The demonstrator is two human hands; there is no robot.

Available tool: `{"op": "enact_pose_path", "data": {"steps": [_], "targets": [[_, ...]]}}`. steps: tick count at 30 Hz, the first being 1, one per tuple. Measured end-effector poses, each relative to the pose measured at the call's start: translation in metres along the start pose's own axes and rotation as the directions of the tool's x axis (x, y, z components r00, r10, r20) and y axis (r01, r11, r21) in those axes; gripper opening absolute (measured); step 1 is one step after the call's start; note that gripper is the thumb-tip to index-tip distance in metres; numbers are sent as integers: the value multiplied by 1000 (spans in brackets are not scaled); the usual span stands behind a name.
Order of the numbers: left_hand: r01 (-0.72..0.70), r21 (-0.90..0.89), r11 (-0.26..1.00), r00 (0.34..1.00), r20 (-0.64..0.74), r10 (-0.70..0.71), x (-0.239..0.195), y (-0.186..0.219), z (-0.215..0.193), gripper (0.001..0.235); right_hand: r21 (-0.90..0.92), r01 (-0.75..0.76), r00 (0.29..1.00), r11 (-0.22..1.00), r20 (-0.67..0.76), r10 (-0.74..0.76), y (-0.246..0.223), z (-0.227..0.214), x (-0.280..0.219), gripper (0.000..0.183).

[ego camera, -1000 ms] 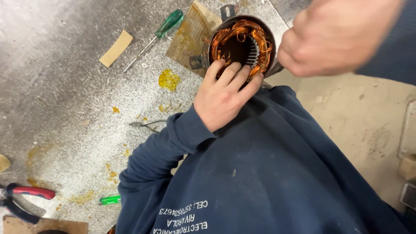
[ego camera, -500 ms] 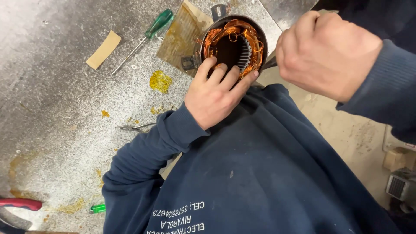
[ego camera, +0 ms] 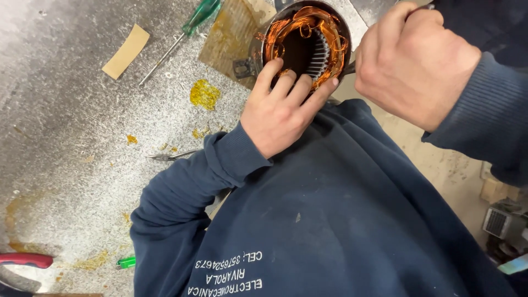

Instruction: The person cuts and pulls copper wire windings out of an electric motor stator on a workshop bench. They use pliers and scissors to cut the wire loops, then grip and yank bundles of copper wire free from the stator slots, working around the stator and discarding cut wire pieces.

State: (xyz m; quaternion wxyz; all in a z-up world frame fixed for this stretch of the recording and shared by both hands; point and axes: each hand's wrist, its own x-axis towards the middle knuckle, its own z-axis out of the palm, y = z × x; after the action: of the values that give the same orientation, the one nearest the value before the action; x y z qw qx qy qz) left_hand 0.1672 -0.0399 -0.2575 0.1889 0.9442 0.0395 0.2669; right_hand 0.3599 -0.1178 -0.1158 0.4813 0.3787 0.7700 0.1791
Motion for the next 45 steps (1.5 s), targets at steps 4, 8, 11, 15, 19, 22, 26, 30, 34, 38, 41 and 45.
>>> {"op": "enact_pose_path", "data": {"steps": [4,8,11,15,19,22,26,30,34,38,41,45], "targets": [[10,-15,1000,1000,-16,-10,-1,0,1,45,13,-10,1000,1000,14,10,-2,-10,5,27],[13,-27,1000,1000,-25,-13,0,-1,-1,43,19,-50,999,999,17,50,-16,0,4,29],[11,-44,999,999,-31,-13,1,-1,0,43,3,-105,994,994,-7,105,-20,3,5,29],[12,-44,999,999,-34,-14,0,-1,-1,42,78,-129,989,989,-61,134,-12,4,7,22],[5,-41,999,1000,-30,-6,3,-2,-3,43,158,124,992,980,-24,-122,4,20,12,19],[5,-37,999,1000,-21,-6,2,-2,-4,44,192,226,971,955,-125,-205,18,32,19,23],[8,-36,999,1000,-14,-9,3,-2,-6,44,101,299,939,949,-210,-274,41,61,16,26],[18,-34,999,1000,3,-18,4,-2,-9,43,120,363,905,924,-281,-319,37,95,7,23],[22,-38,999,1000,12,-22,4,-3,-11,44,138,434,862,890,-351,-366,47,133,-4,20],[32,-48,998,999,20,-31,3,-6,-10,44,148,512,807,846,-420,-415,53,139,11,18],[40,-76,996,999,32,-38,1,-7,-10,44,152,572,758,806,-474,-448,36,163,26,16],[37,-97,995,999,34,-34,2,-8,-7,43,167,636,707,754,-518,-481,39,150,43,15]]}}
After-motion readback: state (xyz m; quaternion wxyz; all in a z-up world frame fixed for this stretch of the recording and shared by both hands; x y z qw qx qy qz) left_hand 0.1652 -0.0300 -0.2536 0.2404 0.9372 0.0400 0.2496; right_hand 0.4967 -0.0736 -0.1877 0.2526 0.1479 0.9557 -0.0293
